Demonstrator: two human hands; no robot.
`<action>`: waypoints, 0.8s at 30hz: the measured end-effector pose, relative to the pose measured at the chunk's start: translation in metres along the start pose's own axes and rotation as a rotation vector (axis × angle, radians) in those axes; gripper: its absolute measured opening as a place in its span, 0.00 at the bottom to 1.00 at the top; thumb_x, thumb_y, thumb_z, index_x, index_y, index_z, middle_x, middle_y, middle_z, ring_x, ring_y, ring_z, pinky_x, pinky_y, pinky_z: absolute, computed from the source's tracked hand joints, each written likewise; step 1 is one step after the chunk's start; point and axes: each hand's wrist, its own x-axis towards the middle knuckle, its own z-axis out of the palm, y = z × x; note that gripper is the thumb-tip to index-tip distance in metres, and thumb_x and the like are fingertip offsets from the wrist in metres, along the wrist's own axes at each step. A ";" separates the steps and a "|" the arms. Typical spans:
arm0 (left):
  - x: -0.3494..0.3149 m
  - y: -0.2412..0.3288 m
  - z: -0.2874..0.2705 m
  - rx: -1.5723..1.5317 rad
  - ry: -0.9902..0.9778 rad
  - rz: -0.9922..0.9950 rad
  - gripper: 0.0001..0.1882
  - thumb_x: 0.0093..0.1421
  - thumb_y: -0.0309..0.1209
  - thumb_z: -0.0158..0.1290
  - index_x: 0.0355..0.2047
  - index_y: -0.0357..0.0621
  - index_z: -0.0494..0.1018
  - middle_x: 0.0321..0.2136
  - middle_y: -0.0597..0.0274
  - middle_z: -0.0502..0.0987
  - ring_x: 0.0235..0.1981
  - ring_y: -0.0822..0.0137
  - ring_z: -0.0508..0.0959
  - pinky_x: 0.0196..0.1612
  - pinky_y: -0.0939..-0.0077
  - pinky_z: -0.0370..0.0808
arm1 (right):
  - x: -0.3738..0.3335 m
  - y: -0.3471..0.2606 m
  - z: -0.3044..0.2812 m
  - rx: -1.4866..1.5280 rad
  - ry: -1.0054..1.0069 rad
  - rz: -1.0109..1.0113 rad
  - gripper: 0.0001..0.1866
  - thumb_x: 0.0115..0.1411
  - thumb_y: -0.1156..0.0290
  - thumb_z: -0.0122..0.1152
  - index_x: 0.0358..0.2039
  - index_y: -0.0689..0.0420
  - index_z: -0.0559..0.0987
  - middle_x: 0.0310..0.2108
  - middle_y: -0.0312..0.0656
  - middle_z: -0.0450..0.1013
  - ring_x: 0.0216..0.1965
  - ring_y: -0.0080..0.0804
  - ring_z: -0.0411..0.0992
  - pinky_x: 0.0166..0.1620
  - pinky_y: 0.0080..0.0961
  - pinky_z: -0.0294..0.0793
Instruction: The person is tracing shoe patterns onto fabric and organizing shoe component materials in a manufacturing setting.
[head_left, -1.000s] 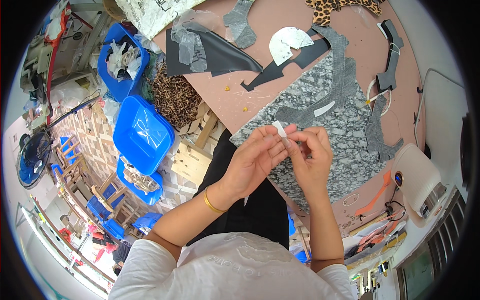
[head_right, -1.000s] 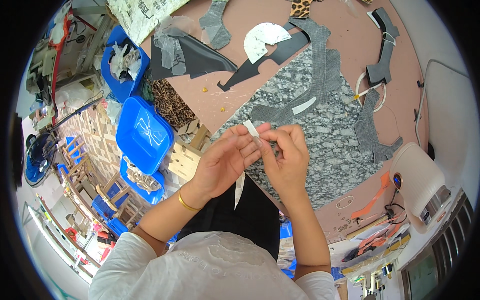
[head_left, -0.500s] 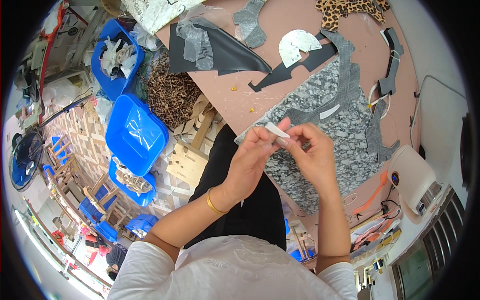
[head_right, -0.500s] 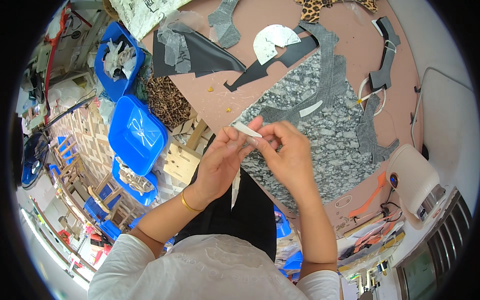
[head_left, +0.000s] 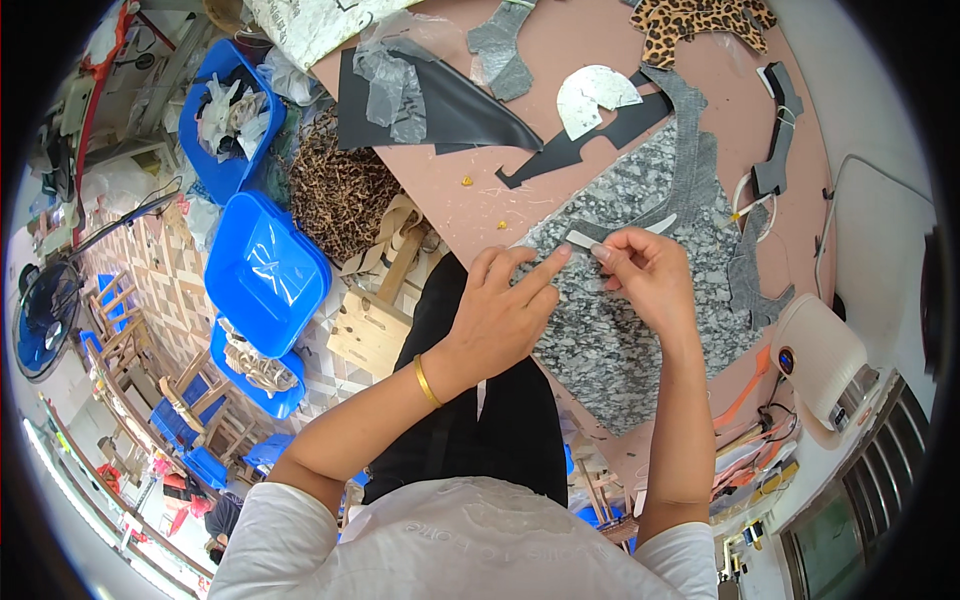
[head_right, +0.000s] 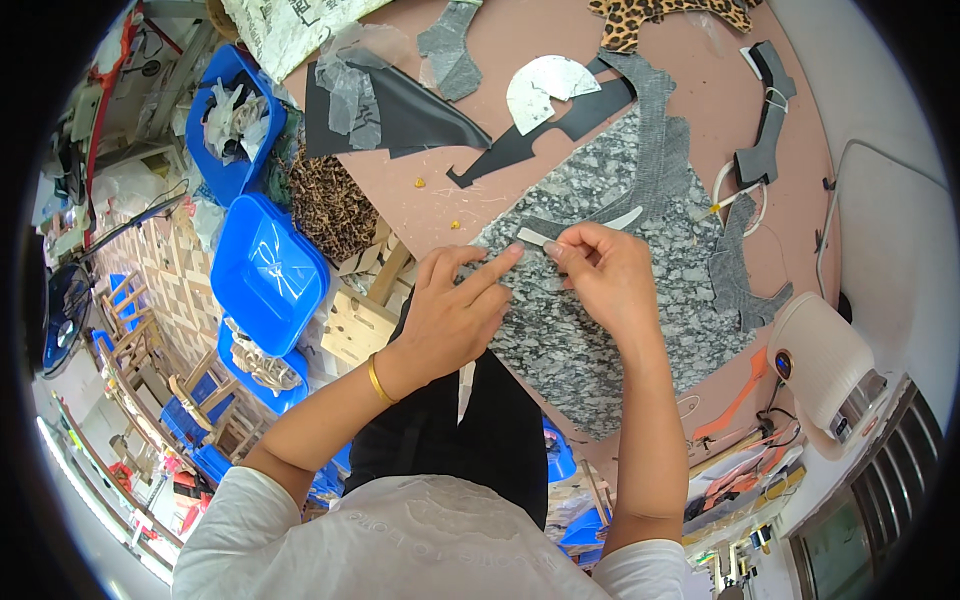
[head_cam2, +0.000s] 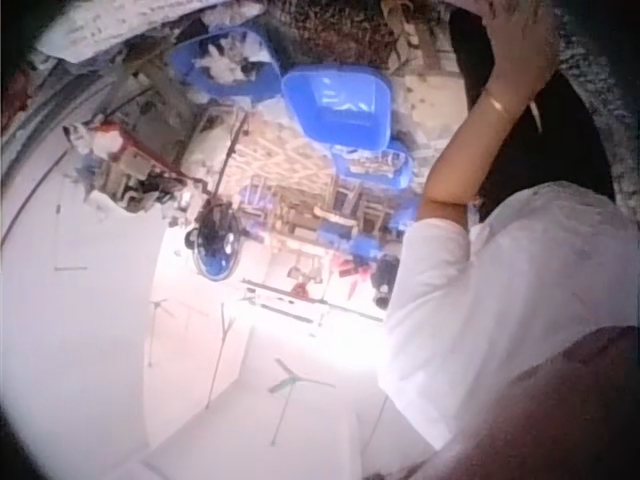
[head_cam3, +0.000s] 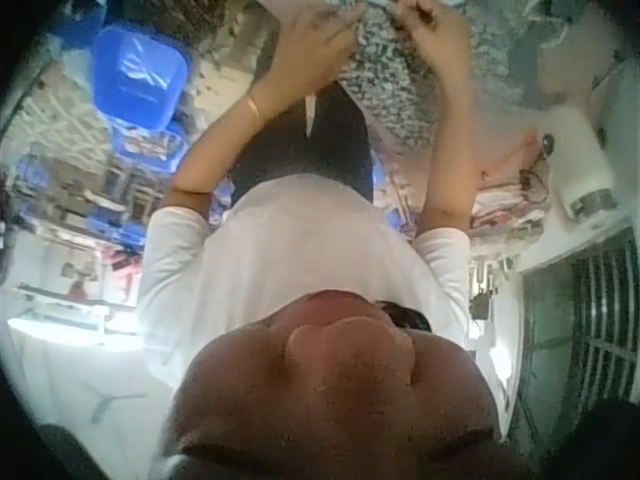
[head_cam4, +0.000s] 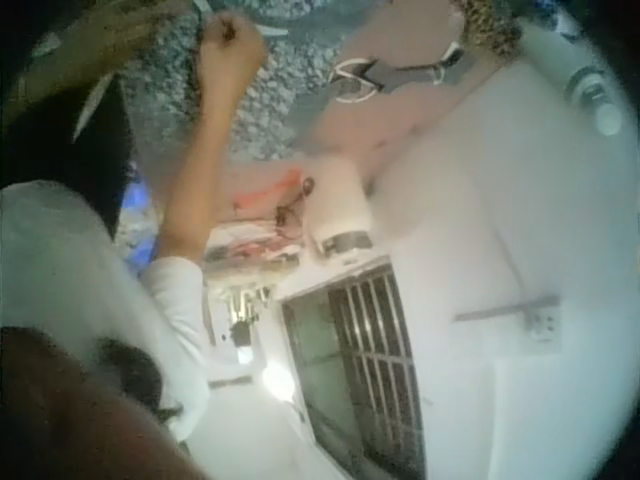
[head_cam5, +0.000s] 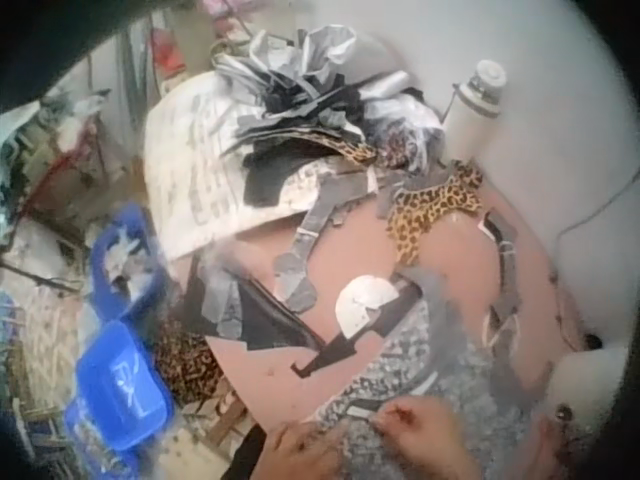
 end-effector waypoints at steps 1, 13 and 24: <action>0.000 0.001 0.000 0.002 -0.003 -0.003 0.09 0.45 0.27 0.59 0.28 0.45 0.71 0.55 0.66 0.69 0.47 0.57 0.68 0.50 0.60 0.63 | 0.001 0.001 -0.001 -0.047 0.000 -0.016 0.05 0.56 0.74 0.61 0.26 0.63 0.78 0.18 0.33 0.71 0.20 0.16 0.69 0.24 0.15 0.71; 0.013 0.007 0.004 0.212 -0.051 0.034 0.09 0.50 0.32 0.51 0.32 0.45 0.70 0.54 0.56 0.68 0.45 0.56 0.68 0.46 0.61 0.65 | 0.008 0.009 -0.005 -0.459 0.134 -0.041 0.16 0.49 0.64 0.64 0.16 0.64 0.74 0.11 0.42 0.67 0.14 0.27 0.64 0.21 0.27 0.65; 0.034 -0.086 -0.052 -0.485 0.365 -0.091 0.10 0.54 0.28 0.55 0.37 0.41 0.72 0.31 0.56 0.76 0.35 0.56 0.76 0.40 0.62 0.72 | 0.000 -0.035 0.005 -0.267 0.200 -0.126 0.19 0.57 0.68 0.61 0.15 0.60 0.66 0.12 0.30 0.59 0.18 0.17 0.53 0.21 0.20 0.53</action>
